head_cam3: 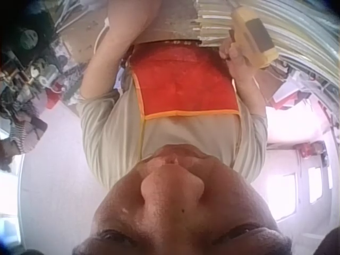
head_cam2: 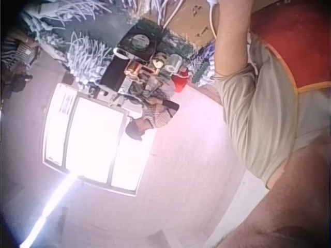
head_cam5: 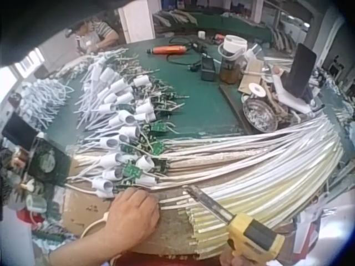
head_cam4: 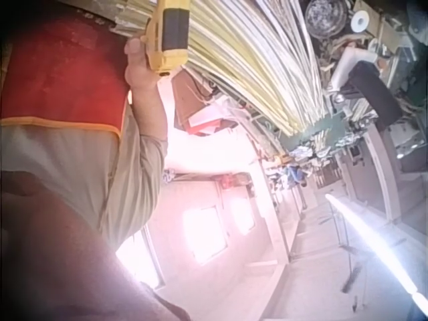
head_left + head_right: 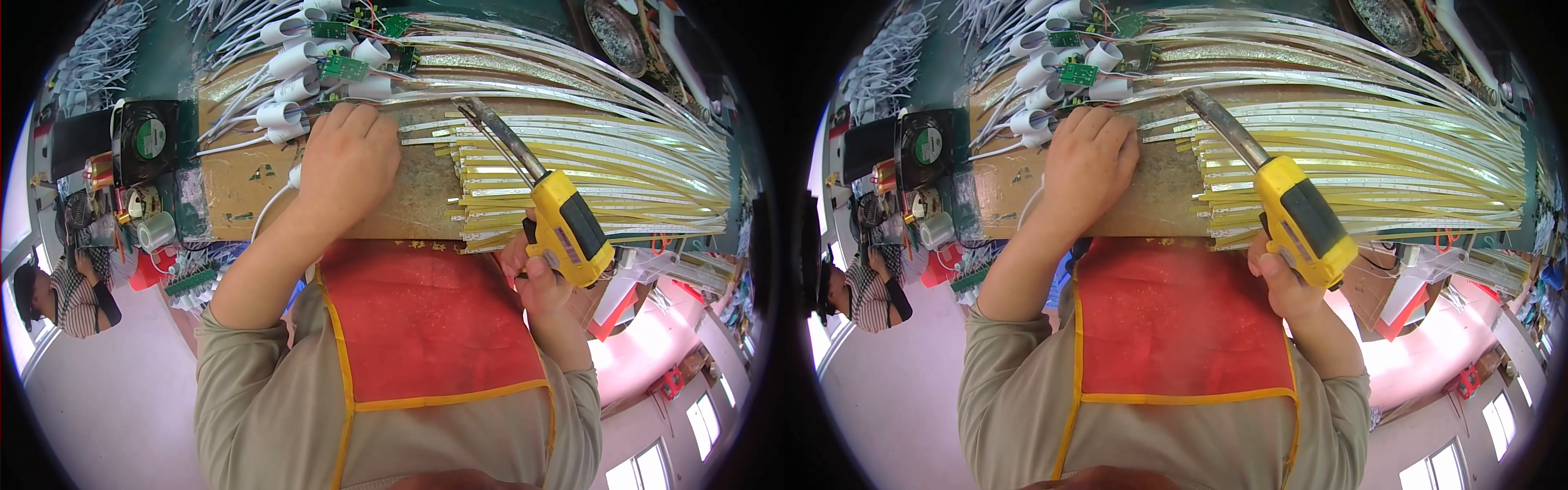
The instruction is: The person assembles electrical components and wires onto LED light strips by soldering them with a handheld soldering iron.
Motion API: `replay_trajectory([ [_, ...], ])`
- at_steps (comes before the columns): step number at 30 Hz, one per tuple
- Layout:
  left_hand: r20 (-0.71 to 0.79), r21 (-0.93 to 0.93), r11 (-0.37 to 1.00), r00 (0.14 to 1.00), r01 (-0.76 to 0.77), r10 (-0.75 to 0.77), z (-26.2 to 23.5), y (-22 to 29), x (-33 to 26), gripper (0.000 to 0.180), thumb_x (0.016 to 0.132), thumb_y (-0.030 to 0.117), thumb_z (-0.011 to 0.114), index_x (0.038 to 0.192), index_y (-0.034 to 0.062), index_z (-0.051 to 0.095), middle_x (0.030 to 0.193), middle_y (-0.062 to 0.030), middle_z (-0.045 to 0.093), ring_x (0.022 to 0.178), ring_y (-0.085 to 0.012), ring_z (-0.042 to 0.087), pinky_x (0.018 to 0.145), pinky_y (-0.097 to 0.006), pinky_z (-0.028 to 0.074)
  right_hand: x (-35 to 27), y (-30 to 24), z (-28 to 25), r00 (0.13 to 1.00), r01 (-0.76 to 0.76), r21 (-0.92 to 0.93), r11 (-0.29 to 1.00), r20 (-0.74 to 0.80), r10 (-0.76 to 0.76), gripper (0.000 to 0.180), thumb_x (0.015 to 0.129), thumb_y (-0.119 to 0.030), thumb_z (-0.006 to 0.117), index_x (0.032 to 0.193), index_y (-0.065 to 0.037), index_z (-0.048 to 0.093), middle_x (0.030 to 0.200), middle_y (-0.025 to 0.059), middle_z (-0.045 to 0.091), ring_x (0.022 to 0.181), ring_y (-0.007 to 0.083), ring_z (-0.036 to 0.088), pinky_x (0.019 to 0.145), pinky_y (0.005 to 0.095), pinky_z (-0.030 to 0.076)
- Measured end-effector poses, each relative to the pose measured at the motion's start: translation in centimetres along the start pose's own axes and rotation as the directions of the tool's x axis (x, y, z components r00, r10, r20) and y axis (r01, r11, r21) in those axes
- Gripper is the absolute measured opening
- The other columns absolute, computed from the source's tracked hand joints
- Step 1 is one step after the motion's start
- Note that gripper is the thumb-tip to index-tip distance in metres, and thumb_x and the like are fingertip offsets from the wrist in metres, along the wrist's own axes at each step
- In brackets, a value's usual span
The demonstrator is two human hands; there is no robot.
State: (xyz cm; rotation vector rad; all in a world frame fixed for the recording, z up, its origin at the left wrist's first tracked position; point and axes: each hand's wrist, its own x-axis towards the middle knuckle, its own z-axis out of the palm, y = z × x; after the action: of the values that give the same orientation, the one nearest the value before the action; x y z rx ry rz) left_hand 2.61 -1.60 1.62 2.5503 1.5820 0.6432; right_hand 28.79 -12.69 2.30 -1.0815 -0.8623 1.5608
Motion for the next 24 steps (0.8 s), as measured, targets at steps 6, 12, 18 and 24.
replay_trajectory([
  [6, -0.053, -0.052, 0.999, 0.998, 0.015, -0.018, -1.3, 0.2, -1.0, 0.023, 0.077, 0.009, 0.069, 0.1, 0.0073, 0.065, 0.095, -0.0099, 0.063, 0.09, -0.031, 0.06, 0.079, -0.041, 0.049, 0.1, -0.3, -0.1, 1.0, 0.006, 0.011, 1.0, -0.001, -0.006, 0.069, 0.086, -0.031, 0.072, 0.137, 0.002, 0.039, 0.07, 0.0036, 0.046, 0.059, 0.0142, 0.046, 0.053, 0.0276, 0.039],
  [12, 0.059, 0.046, 0.991, 0.99, 0.124, -0.126, -3.1, -0.9, -3.3, 0.027, 0.078, 0.012, 0.069, 0.104, 0.0093, 0.065, 0.097, -0.0084, 0.064, 0.092, -0.0296, 0.06, 0.08, -0.041, 0.048, 0.2, -0.5, -0.8, 1.0, 0.008, 0.009, 1.0, -0.012, -0.008, 0.069, 0.087, -0.033, 0.072, 0.137, 0.002, 0.039, 0.071, 0.0037, 0.046, 0.059, 0.0143, 0.046, 0.054, 0.0282, 0.039],
  [18, -0.027, -0.027, 0.996, 0.996, 0.086, -0.087, -3.3, -2.1, -3.1, 0.03, 0.075, 0.004, 0.069, 0.104, 0.0094, 0.067, 0.091, -0.0084, 0.064, 0.083, -0.0283, 0.062, 0.072, -0.039, 0.05, 0.4, -0.8, -0.9, 0.998, 0.051, 0.04, 0.998, -0.025, -0.05, 0.07, 0.087, -0.036, 0.071, 0.137, 0.0, 0.039, 0.072, 0.0035, 0.046, 0.059, 0.0139, 0.045, 0.054, 0.0288, 0.039],
  [24, -0.217, 0.214, 0.963, 0.953, -0.163, 0.209, -7.9, -2.6, 2.3, 0.035, 0.072, 0.0, 0.065, 0.104, 0.0125, 0.07, 0.089, -0.0063, 0.063, 0.08, -0.0254, 0.062, 0.07, -0.037, 0.048, 0.5, -1.4, -1.1, 0.986, 0.164, 0.037, 0.986, -0.043, -0.163, 0.069, 0.087, -0.041, 0.07, 0.135, -0.001, 0.04, 0.069, 0.0024, 0.046, 0.055, 0.0133, 0.044, 0.05, 0.0283, 0.038],
])
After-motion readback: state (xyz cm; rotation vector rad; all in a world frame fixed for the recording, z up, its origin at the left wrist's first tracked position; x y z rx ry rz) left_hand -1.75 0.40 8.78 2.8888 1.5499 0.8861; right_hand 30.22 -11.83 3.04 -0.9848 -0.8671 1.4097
